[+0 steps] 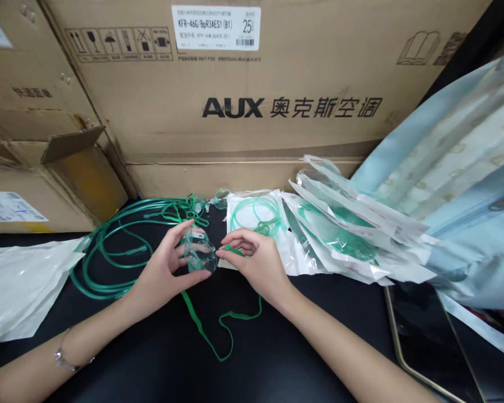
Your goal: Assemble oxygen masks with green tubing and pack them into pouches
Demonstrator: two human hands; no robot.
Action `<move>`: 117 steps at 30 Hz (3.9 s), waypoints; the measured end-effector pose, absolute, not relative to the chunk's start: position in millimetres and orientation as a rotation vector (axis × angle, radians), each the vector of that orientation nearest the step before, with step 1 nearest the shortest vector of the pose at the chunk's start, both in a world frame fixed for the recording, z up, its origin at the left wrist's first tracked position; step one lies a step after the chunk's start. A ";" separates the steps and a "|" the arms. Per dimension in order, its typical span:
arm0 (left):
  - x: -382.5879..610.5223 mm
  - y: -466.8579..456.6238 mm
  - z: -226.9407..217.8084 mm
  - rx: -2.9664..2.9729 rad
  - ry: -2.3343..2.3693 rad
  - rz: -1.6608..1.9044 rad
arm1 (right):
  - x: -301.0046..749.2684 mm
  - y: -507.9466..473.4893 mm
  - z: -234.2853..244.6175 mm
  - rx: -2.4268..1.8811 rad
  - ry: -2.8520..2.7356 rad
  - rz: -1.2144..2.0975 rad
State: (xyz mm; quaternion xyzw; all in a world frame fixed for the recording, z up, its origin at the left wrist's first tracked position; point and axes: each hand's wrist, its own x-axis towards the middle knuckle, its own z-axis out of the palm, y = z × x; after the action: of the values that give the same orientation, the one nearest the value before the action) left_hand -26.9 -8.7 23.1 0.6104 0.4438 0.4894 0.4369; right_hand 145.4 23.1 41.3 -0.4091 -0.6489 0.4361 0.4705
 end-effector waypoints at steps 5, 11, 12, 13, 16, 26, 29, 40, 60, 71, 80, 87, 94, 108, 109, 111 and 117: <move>-26.7 -9.9 22.5 1.525 1.095 1.210 | 143.3 21.3 40.2 -0.986 -1.639 1.005; -26.6 -10.0 20.5 1.543 1.100 1.216 | 141.9 19.5 38.3 -0.982 -1.646 1.003; -26.7 -9.9 20.1 1.547 1.098 1.218 | 141.7 19.5 37.9 -0.975 -1.646 0.998; -26.7 -9.9 19.6 1.552 1.095 1.219 | 141.6 19.5 37.4 -0.966 -1.644 0.991; -26.6 -10.1 18.6 1.568 1.100 1.217 | 141.5 19.8 36.1 -0.948 -1.643 0.974; -24.1 -17.3 23.1 1.586 1.031 1.233 | 139.7 18.0 31.2 -0.935 -1.681 0.917; -23.5 -18.9 25.1 1.590 1.019 1.265 | 139.8 17.3 33.3 -0.915 -1.730 0.947; -26.3 -9.9 27.1 1.333 0.843 1.283 | 150.1 30.4 37.3 -0.681 -1.400 1.916; -25.2 -10.3 28.9 1.202 0.817 1.151 | 153.1 34.2 32.4 -0.745 -1.804 1.500; -32.0 -11.4 33.1 1.285 0.688 1.093 | 151.3 29.8 34.7 -0.805 -2.209 0.791; -34.5 -13.8 33.3 1.390 0.668 1.019 | 152.7 33.7 37.0 -0.988 -2.155 0.607; -35.8 -13.6 35.2 1.377 0.639 1.023 | 159.0 41.4 39.5 -1.107 -2.144 0.515; -37.3 -12.3 35.6 1.372 0.646 1.079 | 158.1 38.2 42.8 -1.075 -2.150 0.619; -33.5 -13.8 37.1 1.608 0.764 1.026 | 146.9 24.9 43.8 -0.771 -1.808 1.607; -35.1 -12.2 37.7 1.659 0.793 1.022 | 145.7 24.6 43.7 -0.817 -1.782 1.606; -40.3 -7.4 40.1 1.820 0.928 1.056 | 145.8 25.4 44.1 -0.894 -1.697 1.576; -59.5 2.6 52.6 2.445 1.492 0.774 | 152.7 31.8 47.6 -0.891 -1.263 1.706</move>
State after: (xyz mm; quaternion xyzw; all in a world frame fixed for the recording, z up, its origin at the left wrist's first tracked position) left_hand -59.5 2.6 52.6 0.8210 0.5009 0.2598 0.0873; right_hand 152.7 31.8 47.6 -0.3534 -0.5011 0.6768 0.4073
